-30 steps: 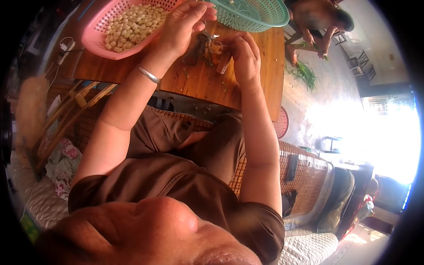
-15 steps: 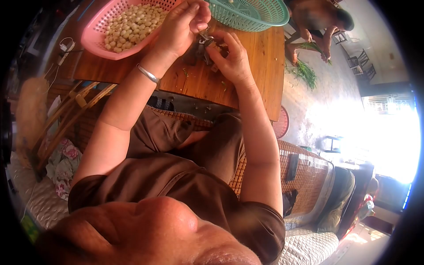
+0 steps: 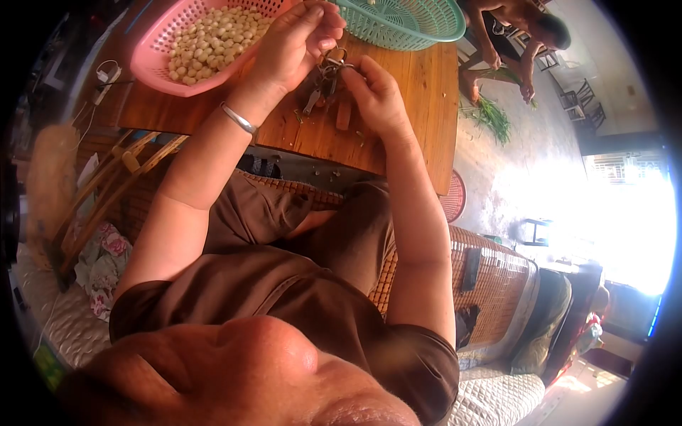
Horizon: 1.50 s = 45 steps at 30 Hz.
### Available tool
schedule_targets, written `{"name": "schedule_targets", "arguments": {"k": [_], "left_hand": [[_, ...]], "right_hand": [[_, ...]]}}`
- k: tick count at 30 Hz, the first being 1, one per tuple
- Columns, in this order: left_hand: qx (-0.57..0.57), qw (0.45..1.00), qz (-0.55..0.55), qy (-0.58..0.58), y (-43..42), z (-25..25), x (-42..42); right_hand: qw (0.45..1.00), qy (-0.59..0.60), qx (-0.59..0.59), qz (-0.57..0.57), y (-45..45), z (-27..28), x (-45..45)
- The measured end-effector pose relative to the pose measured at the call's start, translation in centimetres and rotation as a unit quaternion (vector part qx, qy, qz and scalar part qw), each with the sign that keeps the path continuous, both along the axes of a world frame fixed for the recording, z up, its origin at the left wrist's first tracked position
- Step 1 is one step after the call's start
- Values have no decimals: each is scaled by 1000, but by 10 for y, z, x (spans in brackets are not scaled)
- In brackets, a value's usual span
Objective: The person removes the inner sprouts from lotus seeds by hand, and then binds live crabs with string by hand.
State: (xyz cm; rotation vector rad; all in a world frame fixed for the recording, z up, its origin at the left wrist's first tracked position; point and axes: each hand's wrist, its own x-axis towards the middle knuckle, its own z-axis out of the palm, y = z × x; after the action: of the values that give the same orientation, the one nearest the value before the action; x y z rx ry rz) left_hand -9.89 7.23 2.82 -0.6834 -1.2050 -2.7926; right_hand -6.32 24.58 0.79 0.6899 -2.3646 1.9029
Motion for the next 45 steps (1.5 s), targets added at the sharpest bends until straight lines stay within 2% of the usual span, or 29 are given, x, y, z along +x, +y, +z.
{"name": "schedule_targets", "arguments": {"k": [7, 9, 14, 16, 18, 22, 25, 28, 31, 40, 42, 43, 45], "left_hand": [[-32, 998, 48, -13, -2, -5, -3], [-36, 998, 52, -12, -2, -5, -3], [-53, 995, 78, -16, -2, -5, -1], [-95, 987, 131, -11, 0, -6, -1], [-86, 988, 128, -6, 0, -7, -2], [-88, 987, 136, 1, 0, -6, 1], [-95, 986, 134, 13, 1, -4, 1], [-74, 990, 119, 19, 3, -5, 0], [-76, 990, 114, 27, 2, -5, 0], [-101, 984, 141, 35, 2, -6, 1], [-89, 987, 132, 29, 2, -6, 0], [-77, 989, 122, 24, 3, -7, -1], [-72, 990, 119, 24, 3, -8, -3]], "right_hand": [[994, -60, -89, 21, 4, -2, -4], [985, -86, -145, 27, 2, -1, -3], [978, -130, -164, -2, 3, 5, 0], [977, -138, -164, -5, 4, 4, -1], [966, -134, -219, -22, 2, 4, -3], [955, -169, -243, 7, 5, 11, 0], [973, -32, -223, -53, 8, -5, -11], [990, 50, -119, -49, 12, -4, -14], [981, -34, -190, -34, 11, 1, -10], [973, -115, -199, -21, 9, 0, -10], [994, -68, -85, 3, 9, -1, -6], [994, -69, -84, 4, 7, -4, -8], [994, 84, 71, -20, 2, -10, -11]]}}
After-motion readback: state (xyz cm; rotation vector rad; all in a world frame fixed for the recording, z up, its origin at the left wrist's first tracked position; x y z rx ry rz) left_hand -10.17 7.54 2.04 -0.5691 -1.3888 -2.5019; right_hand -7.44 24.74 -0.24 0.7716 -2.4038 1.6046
